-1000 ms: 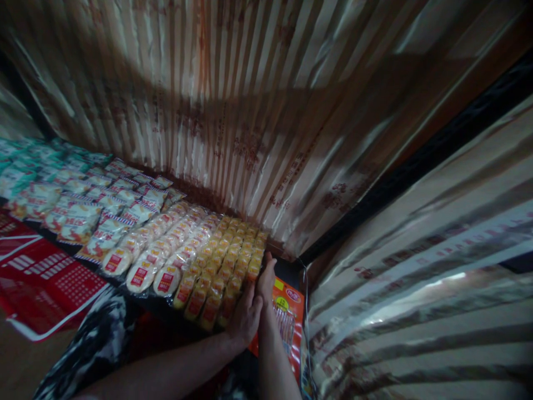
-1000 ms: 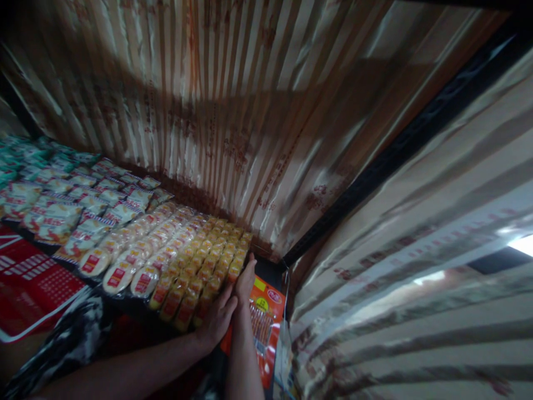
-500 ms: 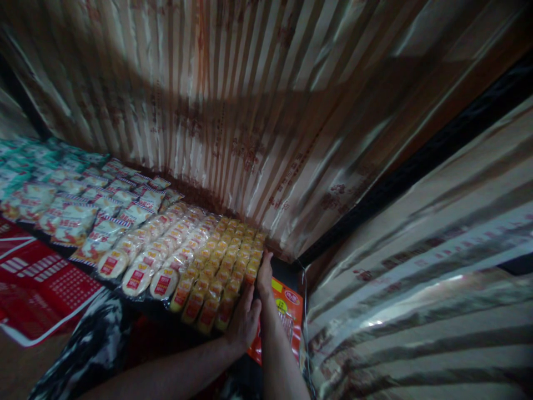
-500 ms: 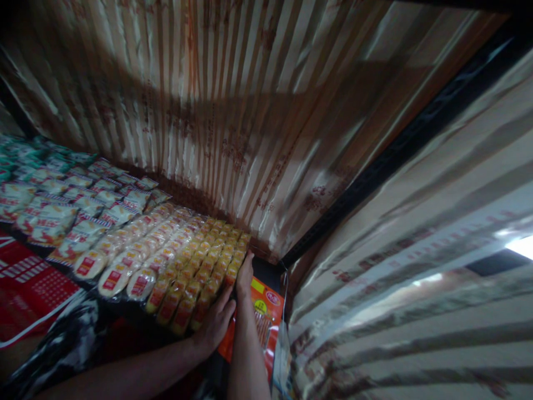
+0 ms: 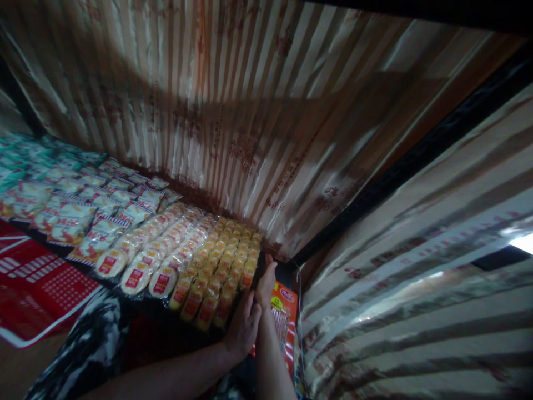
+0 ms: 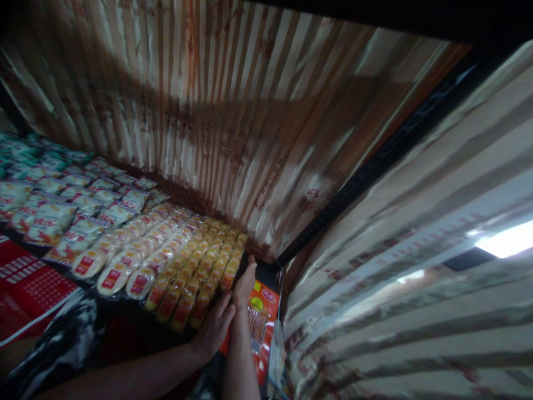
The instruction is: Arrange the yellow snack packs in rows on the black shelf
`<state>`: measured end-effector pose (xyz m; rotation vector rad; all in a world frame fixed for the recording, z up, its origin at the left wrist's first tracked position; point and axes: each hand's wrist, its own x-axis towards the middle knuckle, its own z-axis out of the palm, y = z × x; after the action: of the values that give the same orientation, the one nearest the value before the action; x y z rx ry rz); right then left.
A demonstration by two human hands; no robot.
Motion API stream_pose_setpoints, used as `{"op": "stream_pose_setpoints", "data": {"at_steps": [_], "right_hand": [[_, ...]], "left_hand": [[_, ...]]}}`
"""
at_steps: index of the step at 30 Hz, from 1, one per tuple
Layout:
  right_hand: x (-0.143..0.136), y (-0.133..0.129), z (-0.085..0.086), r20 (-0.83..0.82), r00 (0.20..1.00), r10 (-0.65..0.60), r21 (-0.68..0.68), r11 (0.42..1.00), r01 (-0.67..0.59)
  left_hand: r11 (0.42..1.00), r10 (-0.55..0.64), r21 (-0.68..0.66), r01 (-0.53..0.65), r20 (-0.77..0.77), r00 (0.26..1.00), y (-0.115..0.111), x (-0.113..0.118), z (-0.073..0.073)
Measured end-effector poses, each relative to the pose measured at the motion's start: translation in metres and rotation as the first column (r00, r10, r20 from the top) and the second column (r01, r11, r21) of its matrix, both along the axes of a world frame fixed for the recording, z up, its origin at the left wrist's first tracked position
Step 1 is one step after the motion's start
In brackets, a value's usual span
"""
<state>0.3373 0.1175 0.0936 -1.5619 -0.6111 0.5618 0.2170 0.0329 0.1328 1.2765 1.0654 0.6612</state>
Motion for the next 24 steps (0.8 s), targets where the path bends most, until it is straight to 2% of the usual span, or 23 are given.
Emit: {"op": "stream_pose_setpoints", "data": {"at_steps": [5,15,20,24], "right_hand": [[-0.017,-0.032,0.002,-0.028,0.998,-0.063,0.026,0.998,0.064],[-0.062,-0.09,0.011,0.026,0.99,-0.14,0.054,0.989,0.139],[-0.088,-0.12,0.019,0.162,0.972,-0.172,0.026,0.985,0.17],[-0.119,-0.142,0.022,0.201,0.962,-0.184,0.02,0.983,0.183]], "left_hand": [[1.0,-0.029,-0.009,0.029,0.007,1.0,-0.015,-0.009,-0.002],[0.988,-0.152,0.027,0.151,0.055,0.987,-0.053,-0.052,0.02],[0.983,-0.174,0.065,0.169,0.075,0.982,-0.072,-0.077,0.008],[0.98,-0.179,0.1,0.172,0.067,0.982,-0.084,-0.103,-0.001]]}}
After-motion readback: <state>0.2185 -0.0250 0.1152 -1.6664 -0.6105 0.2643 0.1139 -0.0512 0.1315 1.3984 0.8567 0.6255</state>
